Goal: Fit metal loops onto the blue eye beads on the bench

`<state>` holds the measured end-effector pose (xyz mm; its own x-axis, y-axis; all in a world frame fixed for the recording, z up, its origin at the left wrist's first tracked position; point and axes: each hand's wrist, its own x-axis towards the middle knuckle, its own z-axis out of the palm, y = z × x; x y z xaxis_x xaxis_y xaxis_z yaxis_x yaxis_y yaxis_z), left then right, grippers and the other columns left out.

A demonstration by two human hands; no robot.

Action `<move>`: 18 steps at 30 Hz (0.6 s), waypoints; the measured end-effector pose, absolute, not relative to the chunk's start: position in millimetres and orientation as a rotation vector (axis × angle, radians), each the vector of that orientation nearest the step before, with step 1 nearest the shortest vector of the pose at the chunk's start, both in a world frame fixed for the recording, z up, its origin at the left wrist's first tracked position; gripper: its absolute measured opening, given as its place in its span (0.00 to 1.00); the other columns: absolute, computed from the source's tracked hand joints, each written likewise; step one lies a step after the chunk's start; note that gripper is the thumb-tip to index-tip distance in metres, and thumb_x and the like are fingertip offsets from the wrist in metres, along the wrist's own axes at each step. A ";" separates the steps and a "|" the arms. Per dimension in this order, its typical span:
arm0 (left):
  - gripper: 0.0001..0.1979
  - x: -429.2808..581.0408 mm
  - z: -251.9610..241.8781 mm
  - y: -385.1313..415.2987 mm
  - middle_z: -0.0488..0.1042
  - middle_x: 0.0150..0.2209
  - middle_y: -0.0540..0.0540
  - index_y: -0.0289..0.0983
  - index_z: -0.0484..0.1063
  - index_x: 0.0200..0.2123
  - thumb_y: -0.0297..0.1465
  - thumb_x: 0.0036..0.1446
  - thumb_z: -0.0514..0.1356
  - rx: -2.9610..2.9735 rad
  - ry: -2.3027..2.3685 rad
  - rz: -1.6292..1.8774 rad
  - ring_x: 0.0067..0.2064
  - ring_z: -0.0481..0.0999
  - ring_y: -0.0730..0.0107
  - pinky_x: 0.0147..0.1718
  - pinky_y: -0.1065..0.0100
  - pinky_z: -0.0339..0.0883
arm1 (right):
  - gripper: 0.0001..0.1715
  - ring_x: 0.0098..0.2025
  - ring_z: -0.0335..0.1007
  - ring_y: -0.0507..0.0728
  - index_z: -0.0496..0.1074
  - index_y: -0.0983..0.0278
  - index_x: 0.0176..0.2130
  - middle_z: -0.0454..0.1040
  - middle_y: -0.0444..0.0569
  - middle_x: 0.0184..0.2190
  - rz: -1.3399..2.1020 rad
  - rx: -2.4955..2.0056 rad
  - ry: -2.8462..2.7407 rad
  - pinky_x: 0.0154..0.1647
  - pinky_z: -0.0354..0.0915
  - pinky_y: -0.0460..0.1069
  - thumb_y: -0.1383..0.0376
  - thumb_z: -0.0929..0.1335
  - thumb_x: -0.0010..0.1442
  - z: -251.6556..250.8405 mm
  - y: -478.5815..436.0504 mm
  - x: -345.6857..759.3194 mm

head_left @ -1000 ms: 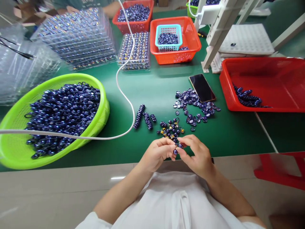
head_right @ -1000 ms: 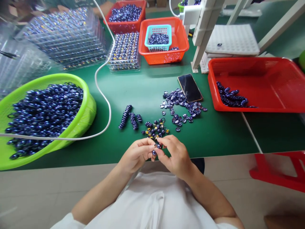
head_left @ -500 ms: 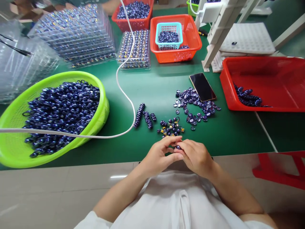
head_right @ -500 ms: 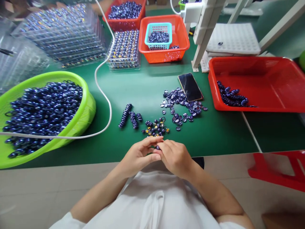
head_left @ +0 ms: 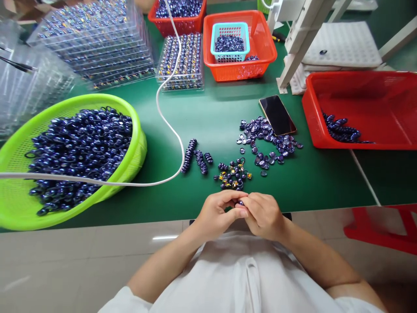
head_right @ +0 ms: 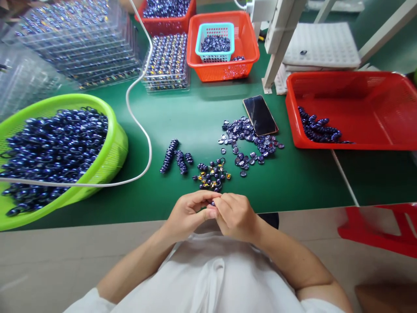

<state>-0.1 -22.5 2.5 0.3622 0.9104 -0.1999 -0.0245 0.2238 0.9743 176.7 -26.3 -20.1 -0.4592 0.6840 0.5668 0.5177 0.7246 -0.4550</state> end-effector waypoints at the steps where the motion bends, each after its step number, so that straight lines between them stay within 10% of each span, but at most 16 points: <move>1: 0.15 -1.0 0.5 -22.7 0.80 0.38 0.42 0.36 0.81 0.44 0.30 0.51 0.69 1.131 0.990 0.816 0.38 0.77 0.64 0.41 0.66 0.72 | 0.07 0.25 0.67 0.55 0.69 0.64 0.43 0.72 0.48 0.25 0.299 -0.910 -2.154 0.26 0.63 0.50 0.70 0.63 0.64 -21.6 -26.9 175.9; 11: 0.21 -35.4 24.6 -22.8 0.82 0.40 0.42 0.36 0.80 0.46 0.30 0.47 0.72 1.234 1.174 0.792 0.38 0.80 0.62 0.39 0.63 0.78 | 0.18 0.42 0.76 0.57 0.65 0.64 0.57 0.77 0.53 0.42 0.874 -0.810 -2.141 0.43 0.73 0.51 0.70 0.61 0.69 -2.7 -21.3 160.8; 18: 0.14 -142.5 68.3 -15.5 0.82 0.39 0.53 0.42 0.81 0.42 0.32 0.51 0.71 1.543 2.067 1.286 0.39 0.81 0.62 0.45 0.60 0.76 | 0.14 0.43 0.73 0.60 0.71 0.63 0.51 0.77 0.53 0.40 0.415 -1.191 -2.022 0.46 0.70 0.56 0.72 0.66 0.66 -8.2 4.8 198.9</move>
<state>-142.5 -15.5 68.3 -0.4027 0.8695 0.2861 0.6406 0.0444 0.7666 198.9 4.8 -8.2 -0.2947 0.8515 0.4338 0.6119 0.5168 -0.5988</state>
